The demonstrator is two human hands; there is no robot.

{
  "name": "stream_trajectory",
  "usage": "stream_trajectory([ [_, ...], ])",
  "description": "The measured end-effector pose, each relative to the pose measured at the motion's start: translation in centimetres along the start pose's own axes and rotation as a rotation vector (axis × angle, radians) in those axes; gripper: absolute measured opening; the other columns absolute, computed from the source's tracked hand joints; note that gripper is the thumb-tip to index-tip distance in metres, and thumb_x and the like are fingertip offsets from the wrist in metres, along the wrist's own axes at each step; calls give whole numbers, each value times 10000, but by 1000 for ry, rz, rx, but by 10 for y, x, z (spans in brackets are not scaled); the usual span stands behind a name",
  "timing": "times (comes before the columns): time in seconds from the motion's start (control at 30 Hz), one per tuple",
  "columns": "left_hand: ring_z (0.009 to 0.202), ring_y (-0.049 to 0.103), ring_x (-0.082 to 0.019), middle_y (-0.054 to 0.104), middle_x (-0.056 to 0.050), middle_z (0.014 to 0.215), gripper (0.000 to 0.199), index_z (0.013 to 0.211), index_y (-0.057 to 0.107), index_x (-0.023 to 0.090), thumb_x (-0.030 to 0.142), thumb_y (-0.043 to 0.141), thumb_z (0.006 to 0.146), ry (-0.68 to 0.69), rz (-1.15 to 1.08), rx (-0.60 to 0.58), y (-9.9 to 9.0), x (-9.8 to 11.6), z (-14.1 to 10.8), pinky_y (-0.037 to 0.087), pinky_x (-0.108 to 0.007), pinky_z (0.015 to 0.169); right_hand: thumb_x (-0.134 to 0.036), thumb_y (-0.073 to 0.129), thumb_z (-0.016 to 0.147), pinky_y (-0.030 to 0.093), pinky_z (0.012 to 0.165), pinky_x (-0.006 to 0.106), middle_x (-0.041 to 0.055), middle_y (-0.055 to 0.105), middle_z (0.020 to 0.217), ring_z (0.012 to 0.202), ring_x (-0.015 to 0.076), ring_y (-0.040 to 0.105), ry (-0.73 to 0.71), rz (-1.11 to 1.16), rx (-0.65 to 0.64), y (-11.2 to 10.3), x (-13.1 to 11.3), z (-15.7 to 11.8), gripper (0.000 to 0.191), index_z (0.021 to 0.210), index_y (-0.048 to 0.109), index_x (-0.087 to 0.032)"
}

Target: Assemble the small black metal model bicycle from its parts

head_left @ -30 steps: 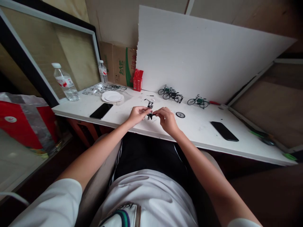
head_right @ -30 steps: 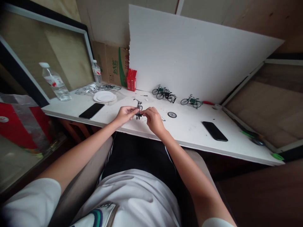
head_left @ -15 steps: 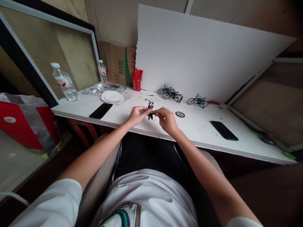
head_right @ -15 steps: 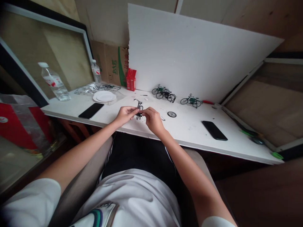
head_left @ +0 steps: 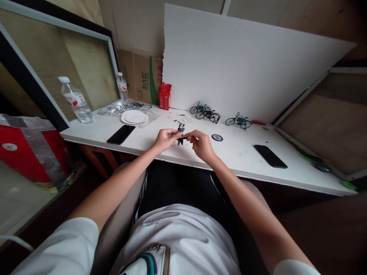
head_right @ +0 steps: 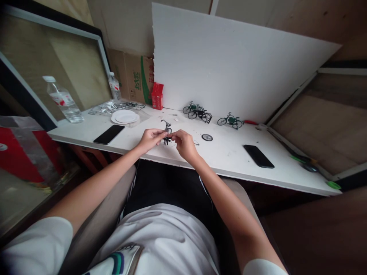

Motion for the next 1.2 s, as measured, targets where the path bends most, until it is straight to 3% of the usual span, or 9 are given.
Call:
stream_trajectory([
  [0.17,511,470,-87,756,-92,756,577,969,832,97,613,898,720,-4,1,-18,3,-1,-1,350,-254,491,-30,483,977,570,839,329,81,737,991,901,194,712,-73,-71,-39,3,-7,-2,372,1077,798,-200],
  [0.33,501,461,-81,752,-85,739,556,968,836,96,587,910,718,0,-16,-8,1,0,0,347,-253,492,-32,492,978,569,808,304,74,720,954,860,184,707,-57,-83,-18,2,-9,-2,388,1116,809,-207],
  [0.53,509,469,-73,772,-99,820,542,966,838,105,581,916,720,-18,-63,31,-5,-5,3,354,-254,497,-250,562,1067,580,757,308,100,730,990,798,188,697,-10,-111,-18,1,-7,-2,281,1180,814,-199],
  [0.7,517,476,-74,776,-99,831,524,969,845,112,578,908,740,-11,-41,20,-6,-6,3,364,-253,506,-401,562,1084,576,691,302,102,728,972,680,165,685,33,-115,-38,3,-8,-3,347,1171,822,-189],
  [0.97,576,501,-86,804,-137,952,558,1018,851,106,571,924,719,-26,-61,14,-1,-6,0,348,-243,499,-338,622,1032,526,653,267,27,700,713,552,145,672,137,-136,-15,0,-17,-1,269,934,821,-186],
  [1.2,552,462,-66,791,-120,920,510,1000,853,120,543,927,726,-47,-133,25,1,-4,-1,343,-253,520,-330,605,1041,528,678,274,37,724,744,554,144,663,109,-144,19,1,-18,-3,268,983,817,-177],
])
Point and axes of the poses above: each hand's wrist, its own z-axis towards the middle knuckle, its own y-axis out of the palm, x = y × z, the point moved 6 cm from there along z, towards the middle knuckle
